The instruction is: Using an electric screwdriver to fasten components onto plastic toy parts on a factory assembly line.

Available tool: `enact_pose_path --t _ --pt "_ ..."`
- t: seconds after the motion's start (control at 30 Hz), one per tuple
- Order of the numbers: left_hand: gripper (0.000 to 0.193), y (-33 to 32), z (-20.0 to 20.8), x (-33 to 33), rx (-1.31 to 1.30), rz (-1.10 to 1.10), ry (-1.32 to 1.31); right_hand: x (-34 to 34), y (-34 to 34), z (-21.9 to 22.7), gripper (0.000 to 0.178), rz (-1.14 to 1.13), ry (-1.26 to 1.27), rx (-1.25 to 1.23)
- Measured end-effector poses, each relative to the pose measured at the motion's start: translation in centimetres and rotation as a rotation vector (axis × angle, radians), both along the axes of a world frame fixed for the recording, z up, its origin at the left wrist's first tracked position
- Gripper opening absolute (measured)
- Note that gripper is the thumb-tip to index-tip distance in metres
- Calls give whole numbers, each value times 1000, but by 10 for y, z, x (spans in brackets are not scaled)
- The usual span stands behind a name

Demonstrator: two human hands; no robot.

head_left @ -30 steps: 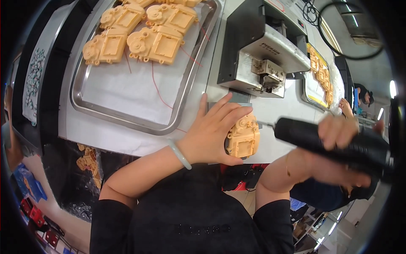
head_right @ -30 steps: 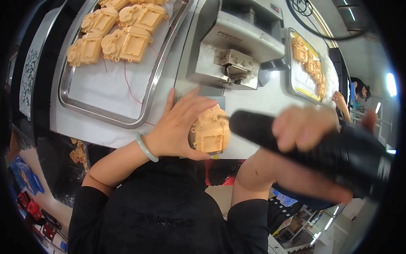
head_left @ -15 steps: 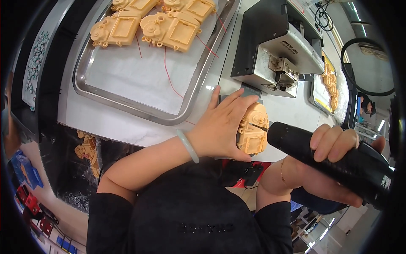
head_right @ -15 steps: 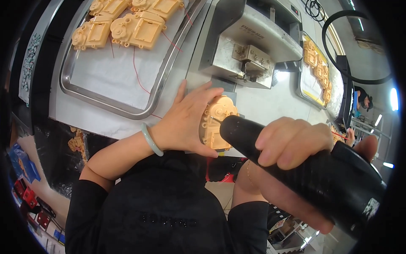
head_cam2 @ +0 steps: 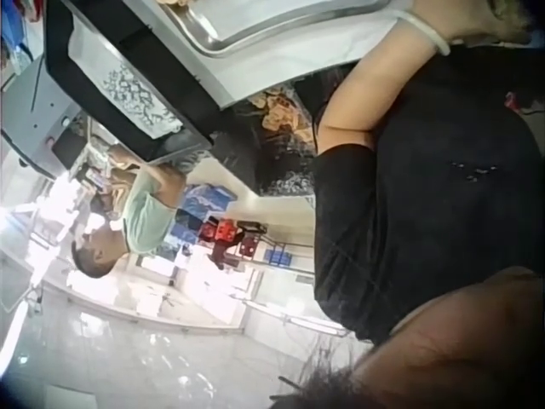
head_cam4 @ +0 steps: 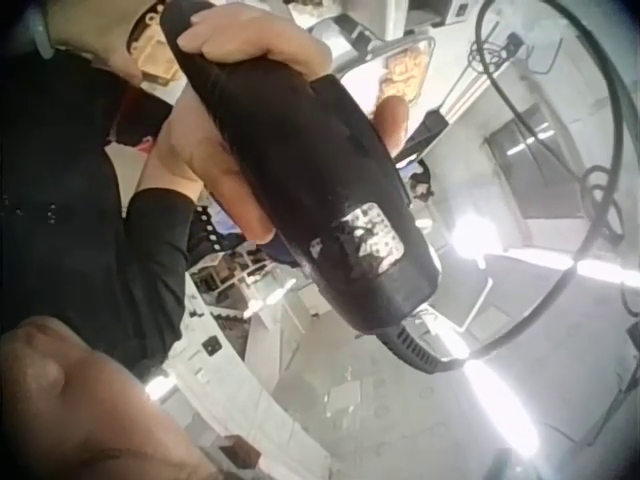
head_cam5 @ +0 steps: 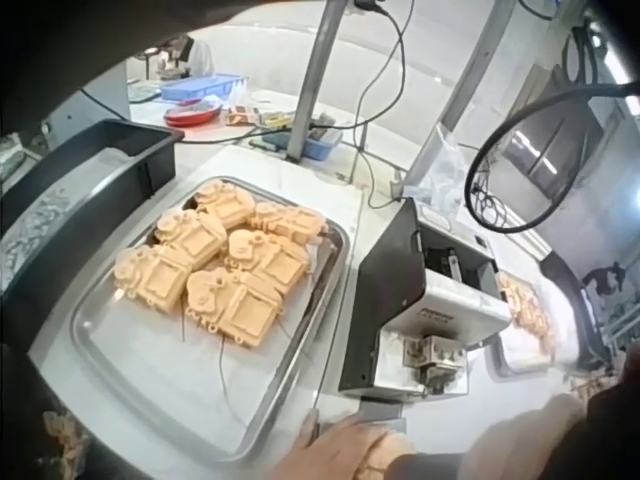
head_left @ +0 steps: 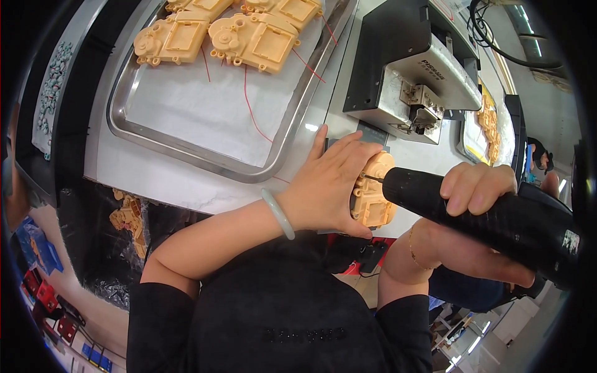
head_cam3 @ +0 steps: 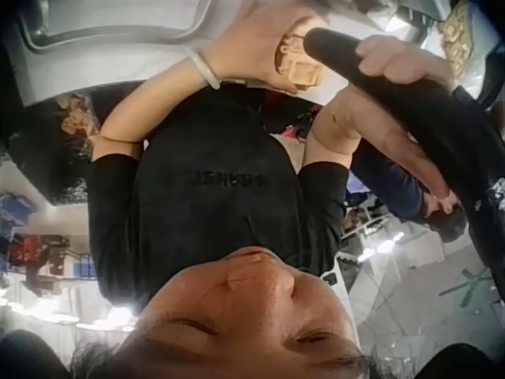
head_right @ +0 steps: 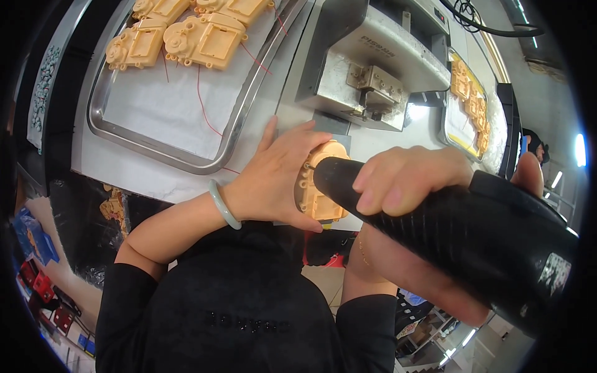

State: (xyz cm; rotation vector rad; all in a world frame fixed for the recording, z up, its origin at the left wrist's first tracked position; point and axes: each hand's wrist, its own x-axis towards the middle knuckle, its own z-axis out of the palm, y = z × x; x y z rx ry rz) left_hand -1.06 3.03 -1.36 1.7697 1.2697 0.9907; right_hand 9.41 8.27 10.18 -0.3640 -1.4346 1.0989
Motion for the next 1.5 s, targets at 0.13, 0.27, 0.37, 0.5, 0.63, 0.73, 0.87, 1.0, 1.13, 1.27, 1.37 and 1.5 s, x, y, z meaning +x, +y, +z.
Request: enact_pose_path --t 0.13,0.27,0.37,0.5,0.63,0.73,0.87,1.0,1.13,1.27,1.37,1.5 --pt "105 2 1 1 16 8 -6 6 6 -4 91 106 -14 106" --pt "101 2 1 1 28 28 -18 9 7 -3 89 163 -29 106" --pt "100 2 1 1 28 35 -27 10 7 -2 88 199 -40 106" --pt "100 3 2 0 -6 25 -28 9 9 -6 86 223 -69 116" --pt "98 5 4 2 -21 27 -26 12 11 -8 86 202 -73 124" --pt "97 6 3 4 -38 11 -9 11 12 -13 86 266 -45 112" --pt "97 6 3 3 -25 5 -18 12 10 -10 91 264 20 37" --pt "101 4 3 1 13 13 7 24 7 3 98 247 121 -41" --pt "111 0 3 -1 51 -45 36 74 -6 28 102 74 40 -397" --pt "116 -2 11 -5 58 -94 116 100 -17 -7 76 -11 -485 -684" --pt "112 3 20 -5 53 -143 82 112 -29 -43 56 -38 -650 -791" --pt "109 5 22 -6 72 -130 62 110 -35 -61 57 35 -607 -888"
